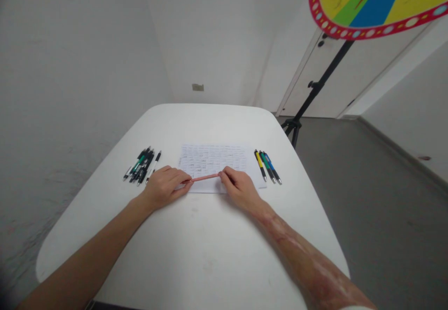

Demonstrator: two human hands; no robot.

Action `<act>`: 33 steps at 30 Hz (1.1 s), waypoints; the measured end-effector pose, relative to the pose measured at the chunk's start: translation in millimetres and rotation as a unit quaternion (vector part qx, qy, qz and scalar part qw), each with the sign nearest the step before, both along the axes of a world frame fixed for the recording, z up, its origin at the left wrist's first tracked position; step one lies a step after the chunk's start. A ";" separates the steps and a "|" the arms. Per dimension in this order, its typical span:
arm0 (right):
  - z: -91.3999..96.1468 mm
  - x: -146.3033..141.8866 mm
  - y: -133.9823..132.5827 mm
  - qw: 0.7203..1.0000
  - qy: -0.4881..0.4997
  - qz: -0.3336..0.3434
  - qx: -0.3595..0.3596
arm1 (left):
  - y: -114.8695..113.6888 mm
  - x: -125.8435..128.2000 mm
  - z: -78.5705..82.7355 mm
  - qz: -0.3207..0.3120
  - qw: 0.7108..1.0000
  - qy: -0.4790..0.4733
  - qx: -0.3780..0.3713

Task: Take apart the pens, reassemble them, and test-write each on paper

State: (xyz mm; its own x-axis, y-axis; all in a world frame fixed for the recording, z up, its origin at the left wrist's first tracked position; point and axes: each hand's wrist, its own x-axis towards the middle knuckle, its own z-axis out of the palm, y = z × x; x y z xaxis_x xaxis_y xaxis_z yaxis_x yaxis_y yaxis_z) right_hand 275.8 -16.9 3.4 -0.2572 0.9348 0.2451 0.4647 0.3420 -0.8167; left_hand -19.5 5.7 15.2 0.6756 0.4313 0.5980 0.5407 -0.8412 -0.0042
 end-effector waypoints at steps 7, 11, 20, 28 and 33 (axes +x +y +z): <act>-3.7 4.5 -2.1 0.997 0.069 0.015 -0.035 | -1.1 2.5 -6.3 0.012 0.998 -0.007 -0.053; -3.8 5.5 -1.8 0.994 0.099 0.016 -0.052 | -0.5 3.8 -9.5 0.017 0.998 -0.029 -0.050; -6.9 8.0 -1.9 0.992 0.107 0.026 -0.056 | -1.1 4.2 -8.3 0.003 0.996 -0.063 -0.057; -6.1 8.1 -3.1 0.996 0.082 0.025 -0.031 | -1.2 3.5 -8.4 0.002 0.994 -0.047 -0.095; -6.2 9.2 -3.7 0.996 0.080 0.031 -0.031 | -1.2 3.0 -7.7 -0.005 0.995 -0.044 -0.088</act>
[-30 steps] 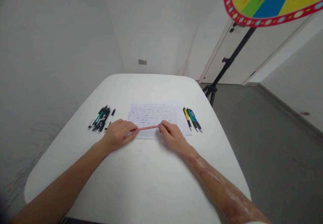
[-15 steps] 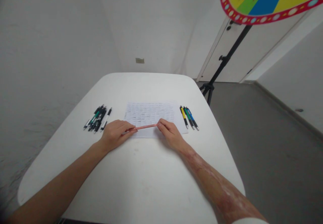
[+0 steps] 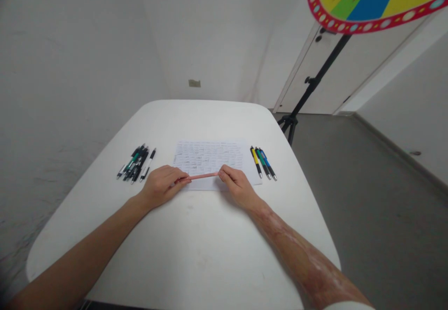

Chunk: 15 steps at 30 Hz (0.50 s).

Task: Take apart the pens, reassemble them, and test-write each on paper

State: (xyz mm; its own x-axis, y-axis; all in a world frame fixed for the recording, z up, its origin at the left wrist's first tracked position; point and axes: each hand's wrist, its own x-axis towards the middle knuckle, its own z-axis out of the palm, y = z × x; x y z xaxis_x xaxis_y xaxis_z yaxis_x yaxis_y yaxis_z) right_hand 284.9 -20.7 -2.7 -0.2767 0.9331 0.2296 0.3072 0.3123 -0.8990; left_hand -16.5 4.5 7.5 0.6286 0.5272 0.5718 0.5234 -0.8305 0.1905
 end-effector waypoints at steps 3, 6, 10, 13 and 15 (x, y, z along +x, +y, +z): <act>-0.1 0.5 0.1 1.000 -0.007 0.001 0.007 | -0.5 0.5 -0.2 0.000 1.000 0.003 -0.006; -0.8 0.1 -0.2 1.000 -0.005 -0.004 0.008 | -0.9 3.2 -1.5 -0.006 1.000 -0.012 -0.008; -1.3 -1.6 -1.7 1.000 0.021 -0.010 0.016 | -1.0 7.4 -3.6 0.009 0.998 -0.058 -0.003; 0.0 -2.4 -2.4 0.999 0.011 -0.008 0.031 | -0.8 6.6 -5.0 0.028 0.998 -0.055 -0.028; 1.1 -2.6 -2.3 0.999 0.005 -0.009 0.033 | -0.6 4.5 -5.9 0.037 0.997 -0.045 -0.049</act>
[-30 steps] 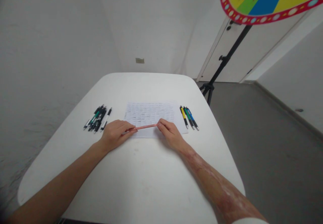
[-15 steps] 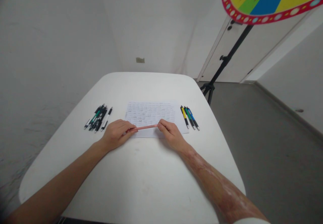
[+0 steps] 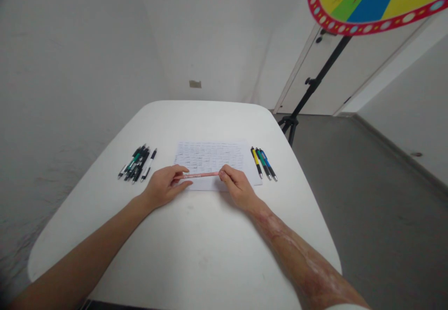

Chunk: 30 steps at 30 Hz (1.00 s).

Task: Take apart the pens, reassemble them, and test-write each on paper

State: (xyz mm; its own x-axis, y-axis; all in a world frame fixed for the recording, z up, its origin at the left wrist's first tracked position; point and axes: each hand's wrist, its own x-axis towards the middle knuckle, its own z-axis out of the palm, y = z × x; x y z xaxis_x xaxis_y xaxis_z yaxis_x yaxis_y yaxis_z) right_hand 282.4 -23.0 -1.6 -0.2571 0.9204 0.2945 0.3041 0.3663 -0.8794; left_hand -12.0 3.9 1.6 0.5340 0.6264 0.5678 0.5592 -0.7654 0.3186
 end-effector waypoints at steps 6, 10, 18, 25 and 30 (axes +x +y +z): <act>2.0 0.0 0.6 1.000 -0.015 0.018 -0.003 | 0.9 -4.5 -1.7 -0.032 0.999 0.016 -0.001; 3.7 -1.4 0.5 0.999 -0.032 0.022 -0.001 | -0.1 -3.7 -2.4 -0.011 0.999 0.008 -0.045; 3.1 -2.0 1.1 0.998 -0.038 0.036 0.019 | 0.4 -2.4 -2.6 -0.021 0.995 0.075 -0.059; 0.9 -2.8 1.3 0.998 -0.051 0.032 0.036 | 0.3 -2.0 -5.0 -0.024 0.994 0.102 -0.037; 1.9 -3.0 0.6 0.997 -0.056 0.032 0.042 | -0.5 -3.1 -3.9 -0.016 0.995 0.091 -0.048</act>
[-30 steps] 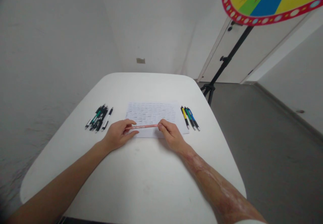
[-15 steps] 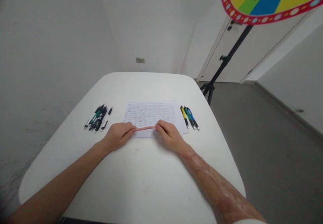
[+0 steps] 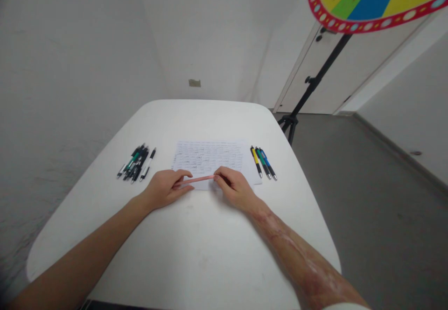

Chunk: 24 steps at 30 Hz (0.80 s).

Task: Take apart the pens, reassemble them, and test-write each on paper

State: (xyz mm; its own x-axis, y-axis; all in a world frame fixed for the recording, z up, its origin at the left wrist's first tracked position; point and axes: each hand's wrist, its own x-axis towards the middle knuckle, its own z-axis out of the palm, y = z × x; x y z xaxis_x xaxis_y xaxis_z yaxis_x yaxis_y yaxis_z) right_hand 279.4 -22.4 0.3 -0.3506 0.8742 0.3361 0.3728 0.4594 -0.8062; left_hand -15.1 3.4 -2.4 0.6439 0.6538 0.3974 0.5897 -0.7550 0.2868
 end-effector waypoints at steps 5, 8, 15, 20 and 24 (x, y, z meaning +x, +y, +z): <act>-1.5 0.2 -0.1 1.000 -0.012 -0.001 0.002 | 0.1 0.1 1.4 -0.018 0.999 0.017 0.023; -2.1 0.2 0.0 1.000 -0.019 -0.001 0.005 | -0.2 0.9 2.2 -0.012 1.000 0.008 0.017; 0.7 -1.5 -0.9 1.000 -0.028 0.000 0.011 | -1.5 4.0 3.7 -0.024 0.998 0.004 0.053; 0.4 -1.2 -1.0 0.999 -0.033 0.000 0.010 | -0.8 2.6 3.1 -0.023 0.999 0.002 0.045; -1.2 -0.9 -1.2 0.999 -0.032 0.003 0.008 | -0.7 3.3 3.9 -0.032 0.997 0.002 0.063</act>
